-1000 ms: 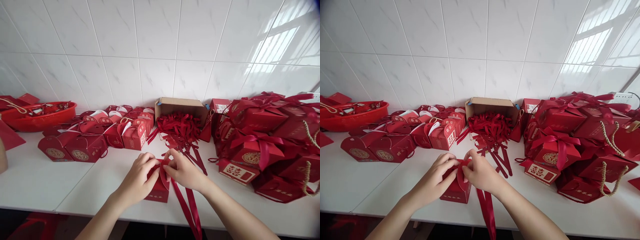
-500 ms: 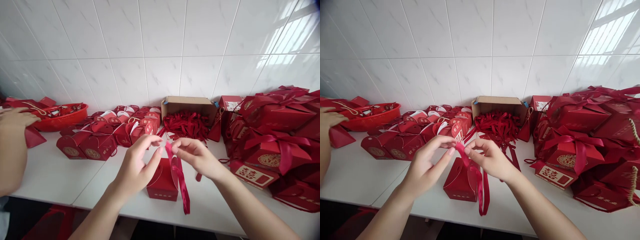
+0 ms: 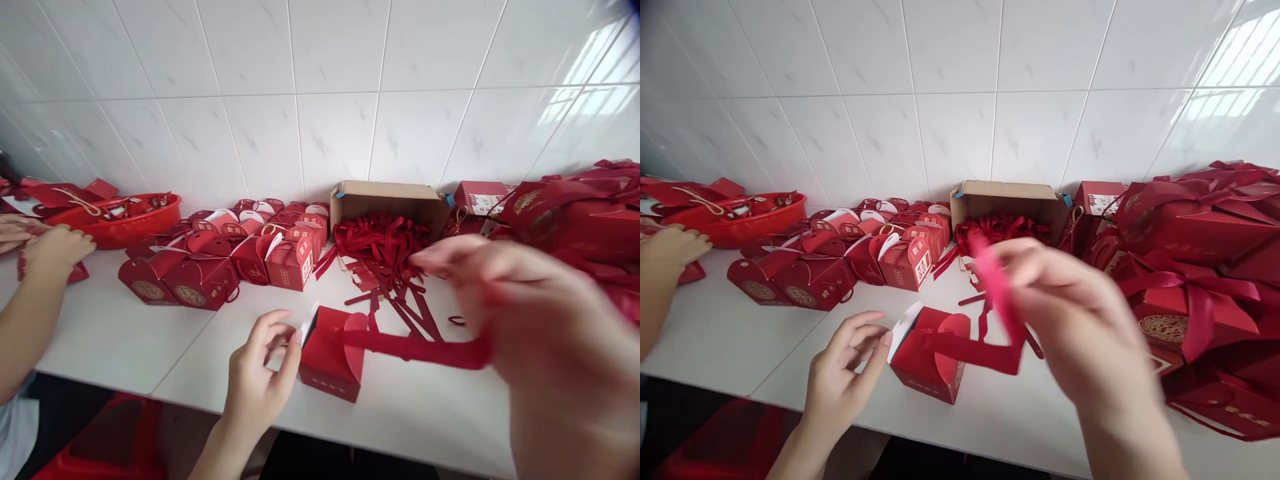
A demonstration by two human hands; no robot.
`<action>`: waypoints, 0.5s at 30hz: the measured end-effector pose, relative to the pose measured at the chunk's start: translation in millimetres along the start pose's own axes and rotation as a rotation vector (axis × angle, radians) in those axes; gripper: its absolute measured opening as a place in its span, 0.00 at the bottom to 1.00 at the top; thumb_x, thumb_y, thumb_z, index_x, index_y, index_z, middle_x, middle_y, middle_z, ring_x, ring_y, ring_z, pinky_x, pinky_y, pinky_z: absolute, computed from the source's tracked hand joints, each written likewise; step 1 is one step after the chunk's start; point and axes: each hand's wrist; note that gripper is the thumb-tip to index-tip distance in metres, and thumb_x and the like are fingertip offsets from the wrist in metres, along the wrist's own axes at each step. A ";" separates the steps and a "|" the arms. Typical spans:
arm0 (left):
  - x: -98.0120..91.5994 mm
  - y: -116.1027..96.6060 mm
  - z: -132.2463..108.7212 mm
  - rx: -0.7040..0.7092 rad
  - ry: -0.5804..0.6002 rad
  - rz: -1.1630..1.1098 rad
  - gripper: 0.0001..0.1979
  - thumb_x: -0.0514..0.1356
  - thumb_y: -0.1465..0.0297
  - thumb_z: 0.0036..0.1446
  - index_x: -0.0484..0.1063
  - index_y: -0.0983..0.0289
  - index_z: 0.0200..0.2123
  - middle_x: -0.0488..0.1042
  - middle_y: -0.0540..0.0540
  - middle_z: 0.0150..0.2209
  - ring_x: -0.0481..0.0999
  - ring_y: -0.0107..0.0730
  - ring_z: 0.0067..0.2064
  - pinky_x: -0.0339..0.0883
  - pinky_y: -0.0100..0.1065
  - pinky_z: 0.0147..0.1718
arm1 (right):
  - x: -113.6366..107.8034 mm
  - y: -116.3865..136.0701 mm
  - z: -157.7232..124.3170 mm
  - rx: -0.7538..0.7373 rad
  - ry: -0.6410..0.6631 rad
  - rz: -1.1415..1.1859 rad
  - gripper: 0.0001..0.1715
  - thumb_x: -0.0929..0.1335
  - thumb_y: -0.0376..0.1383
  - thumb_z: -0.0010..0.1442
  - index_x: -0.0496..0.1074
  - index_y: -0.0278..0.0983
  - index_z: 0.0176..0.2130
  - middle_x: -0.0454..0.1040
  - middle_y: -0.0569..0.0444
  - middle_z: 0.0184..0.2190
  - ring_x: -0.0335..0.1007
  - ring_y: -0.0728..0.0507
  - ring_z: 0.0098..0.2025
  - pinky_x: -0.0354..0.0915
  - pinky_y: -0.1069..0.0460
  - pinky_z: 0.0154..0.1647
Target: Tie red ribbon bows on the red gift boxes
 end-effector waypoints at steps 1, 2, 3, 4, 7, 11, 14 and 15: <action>0.5 -1.5 -0.8 -0.075 -0.018 -0.056 0.10 0.59 0.68 0.58 0.66 0.60 0.44 0.75 0.48 0.28 0.75 0.26 0.27 0.69 0.24 0.28 | 16.1 -2.9 1.2 0.051 0.074 0.011 0.13 0.66 0.40 0.60 0.67 0.39 0.25 0.71 0.51 0.47 0.68 0.39 0.51 0.65 0.45 0.49; 1.0 -3.2 -1.6 -0.150 -0.029 -0.110 0.11 0.59 0.66 0.58 0.66 0.60 0.44 0.75 0.49 0.28 0.75 0.26 0.28 0.68 0.24 0.28 | 31.8 -7.6 2.6 0.097 0.153 -0.012 0.12 0.65 0.39 0.61 0.68 0.39 0.26 0.69 0.51 0.50 0.66 0.39 0.54 0.62 0.45 0.53; 1.5 -5.1 -2.4 -0.214 -0.040 -0.158 0.11 0.59 0.65 0.58 0.66 0.60 0.43 0.75 0.49 0.29 0.75 0.27 0.28 0.68 0.24 0.28 | 46.1 -14.0 4.2 0.155 0.234 -0.047 0.11 0.64 0.37 0.61 0.68 0.39 0.27 0.67 0.52 0.53 0.64 0.39 0.56 0.60 0.44 0.55; 2.2 -6.8 -3.2 -0.264 -0.049 -0.194 0.12 0.59 0.64 0.57 0.66 0.60 0.43 0.75 0.49 0.29 0.75 0.27 0.29 0.68 0.25 0.29 | 58.4 -21.7 6.0 0.210 0.305 -0.080 0.11 0.64 0.36 0.60 0.68 0.38 0.27 0.66 0.51 0.55 0.62 0.39 0.58 0.58 0.43 0.57; 4.0 -10.2 -4.6 -0.325 -0.067 -0.231 0.13 0.60 0.62 0.56 0.66 0.61 0.43 0.75 0.49 0.28 0.73 0.26 0.27 0.66 0.25 0.28 | 80.6 -45.4 10.6 0.303 0.443 -0.118 0.13 0.62 0.33 0.58 0.63 0.37 0.22 0.69 0.49 0.50 0.56 0.39 0.62 0.57 0.43 0.57; 4.4 -9.4 -5.5 -0.325 -0.087 -0.240 0.14 0.60 0.61 0.55 0.66 0.60 0.42 0.75 0.49 0.27 0.73 0.27 0.27 0.65 0.26 0.28 | 87.2 -59.7 11.8 0.306 0.504 -0.129 0.13 0.61 0.30 0.56 0.60 0.38 0.21 0.72 0.49 0.42 0.49 0.41 0.66 0.53 0.43 0.60; 3.9 -6.8 -6.2 -0.307 -0.077 -0.217 0.13 0.60 0.61 0.55 0.66 0.60 0.42 0.75 0.49 0.26 0.72 0.27 0.26 0.64 0.26 0.26 | 87.5 -57.3 11.8 0.295 0.504 -0.129 0.11 0.62 0.29 0.55 0.62 0.38 0.23 0.71 0.51 0.46 0.48 0.41 0.66 0.52 0.44 0.61; 3.8 -6.1 -6.5 -0.303 -0.075 -0.208 0.13 0.60 0.61 0.55 0.67 0.60 0.42 0.75 0.49 0.26 0.71 0.26 0.25 0.63 0.26 0.25 | 87.7 -55.6 12.4 0.291 0.506 -0.129 0.10 0.62 0.29 0.55 0.63 0.38 0.23 0.71 0.51 0.47 0.48 0.42 0.67 0.52 0.45 0.60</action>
Point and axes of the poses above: each hand's wrist, its own z-axis towards the middle knuckle, its own x-axis out of the palm, y = z × x
